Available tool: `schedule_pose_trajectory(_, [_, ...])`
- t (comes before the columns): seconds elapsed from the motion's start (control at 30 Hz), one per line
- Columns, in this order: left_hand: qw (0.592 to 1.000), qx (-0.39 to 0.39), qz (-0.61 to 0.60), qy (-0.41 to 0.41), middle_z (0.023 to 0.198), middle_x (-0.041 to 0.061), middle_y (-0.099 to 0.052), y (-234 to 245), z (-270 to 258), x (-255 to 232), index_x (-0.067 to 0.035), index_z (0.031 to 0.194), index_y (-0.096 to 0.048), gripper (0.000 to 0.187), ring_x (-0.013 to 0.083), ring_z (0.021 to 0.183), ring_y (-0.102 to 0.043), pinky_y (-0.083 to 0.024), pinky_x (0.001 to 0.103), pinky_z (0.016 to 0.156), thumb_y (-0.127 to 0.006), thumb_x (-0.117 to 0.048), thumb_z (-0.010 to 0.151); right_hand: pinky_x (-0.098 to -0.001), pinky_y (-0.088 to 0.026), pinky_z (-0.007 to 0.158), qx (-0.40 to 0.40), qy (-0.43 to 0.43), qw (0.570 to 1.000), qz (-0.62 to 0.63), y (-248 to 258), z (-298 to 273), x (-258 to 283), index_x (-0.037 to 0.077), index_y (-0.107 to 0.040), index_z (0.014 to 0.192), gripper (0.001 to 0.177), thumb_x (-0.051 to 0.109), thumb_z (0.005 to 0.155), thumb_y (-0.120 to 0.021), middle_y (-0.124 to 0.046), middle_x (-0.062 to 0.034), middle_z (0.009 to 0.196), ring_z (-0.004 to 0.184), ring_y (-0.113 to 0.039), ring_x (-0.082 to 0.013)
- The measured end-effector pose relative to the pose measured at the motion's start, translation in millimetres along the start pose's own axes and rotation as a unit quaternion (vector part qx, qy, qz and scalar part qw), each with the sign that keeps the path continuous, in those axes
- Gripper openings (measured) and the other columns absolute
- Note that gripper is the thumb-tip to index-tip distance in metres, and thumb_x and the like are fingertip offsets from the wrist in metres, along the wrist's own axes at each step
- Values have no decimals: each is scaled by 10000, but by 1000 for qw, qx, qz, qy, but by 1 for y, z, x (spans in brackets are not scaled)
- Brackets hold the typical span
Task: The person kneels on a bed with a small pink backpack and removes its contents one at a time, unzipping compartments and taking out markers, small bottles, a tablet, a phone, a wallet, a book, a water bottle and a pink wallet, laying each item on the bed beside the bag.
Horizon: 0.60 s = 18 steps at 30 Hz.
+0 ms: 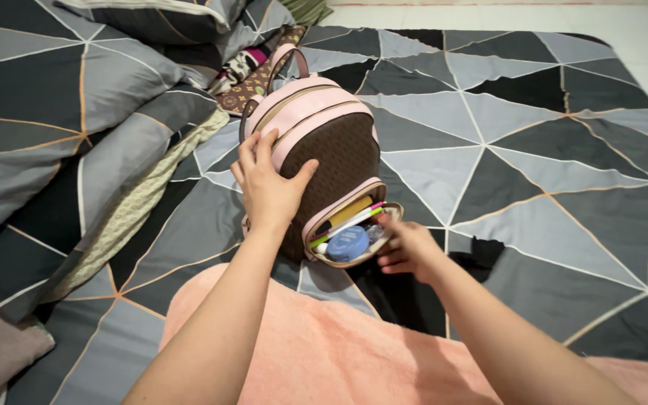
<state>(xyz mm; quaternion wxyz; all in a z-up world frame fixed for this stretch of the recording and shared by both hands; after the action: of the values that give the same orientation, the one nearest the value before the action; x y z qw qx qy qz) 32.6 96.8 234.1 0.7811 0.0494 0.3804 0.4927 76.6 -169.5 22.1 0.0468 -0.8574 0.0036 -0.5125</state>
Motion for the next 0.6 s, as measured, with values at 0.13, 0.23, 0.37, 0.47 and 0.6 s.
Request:
schedule_pose_trajectory(0.13, [999,16,-47,17,1495,145,-451,-6,1,15,-146,1359,-615,827,403,1326,-443,-417,466,1072,-961,-376,644,-380,-641,579,9,23,1000,-2,-15,-12,-5,-64,-564,1236,339,160,1014,-438,-761,-223,940,700,-775,-298])
schedule_pose_trajectory(0.23, [996,24,-82,12,1501,157,-473,-15,20,34,-134,1347,-646,799,367,1336,-520,-458,431,1084,-960,-378,654,-372,-645,601,23,38,999,1,-27,-21,-4,-59,-557,1239,313,107,1024,-400,-760,-242,981,744,-774,-310])
schedule_pose_trajectory(0.37, [995,35,-90,0,1426,156,-577,-18,49,67,-129,1344,-676,764,342,1287,-590,-481,413,1075,-960,-364,674,-364,-648,615,53,50,997,25,-58,-40,5,-88,-528,1256,324,141,1039,-456,-746,-243,997,765,-776,-305])
schedule_pose_trajectory(0.47, [995,46,-92,18,1369,155,-634,-16,60,87,-126,1367,-669,775,325,1254,-622,-484,409,1072,-957,-372,691,-366,-646,620,68,40,996,52,-74,-61,-1,-61,-499,1280,321,102,1004,-478,-740,-248,1016,781,-784,-313])
schedule_pose_trajectory(0.6, [983,88,-144,66,1382,156,-634,-16,47,93,-88,1432,-557,927,288,1272,-636,-496,392,1081,-956,-425,667,-354,-653,620,66,17,994,84,-80,-80,-10,-68,-509,1293,353,86,975,-494,-752,-252,1033,775,-793,-309])
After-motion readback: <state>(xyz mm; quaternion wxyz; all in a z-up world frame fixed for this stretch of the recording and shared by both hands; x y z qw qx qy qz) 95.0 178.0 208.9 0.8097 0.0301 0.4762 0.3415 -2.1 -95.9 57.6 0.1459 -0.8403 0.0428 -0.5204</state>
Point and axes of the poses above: each hand's wrist, its own z-axis towards the middle knuckle, its own y-axis out of the back of the hand, x = y × z, the point moved 6 cm from there along z, towards the middle knuckle
